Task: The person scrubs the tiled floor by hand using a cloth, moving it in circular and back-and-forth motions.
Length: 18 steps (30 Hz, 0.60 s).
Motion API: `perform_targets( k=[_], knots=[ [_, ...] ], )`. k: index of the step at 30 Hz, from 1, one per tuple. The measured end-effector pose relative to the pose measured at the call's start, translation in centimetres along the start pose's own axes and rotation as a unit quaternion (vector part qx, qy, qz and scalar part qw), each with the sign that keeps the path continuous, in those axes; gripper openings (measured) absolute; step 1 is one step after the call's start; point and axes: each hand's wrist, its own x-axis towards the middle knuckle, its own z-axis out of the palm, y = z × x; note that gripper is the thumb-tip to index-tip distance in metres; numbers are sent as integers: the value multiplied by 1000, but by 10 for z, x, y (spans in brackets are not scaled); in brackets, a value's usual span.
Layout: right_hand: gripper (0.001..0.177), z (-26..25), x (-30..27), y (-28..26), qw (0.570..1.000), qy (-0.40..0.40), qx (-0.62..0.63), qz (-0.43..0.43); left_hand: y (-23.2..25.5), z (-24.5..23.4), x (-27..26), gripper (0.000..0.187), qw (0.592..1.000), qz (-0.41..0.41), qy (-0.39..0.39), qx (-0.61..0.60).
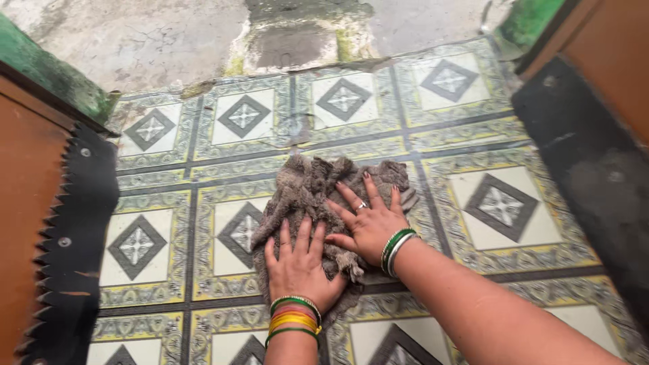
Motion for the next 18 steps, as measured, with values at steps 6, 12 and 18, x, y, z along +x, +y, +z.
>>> perform_targets(
  k=[6,12,18],
  knots=[
    [80,-16,49,-25,1000,-2,-1,-4,-38,2,29,103,999,-11,38,9],
    [77,-12,54,-39,1000,9,-3,22,-43,7,28,108,997,-16,69,4],
    [76,6,5,-64,999,-32,-7,-19,-42,8,-39,108,999,-35,-19,8]
  ],
)
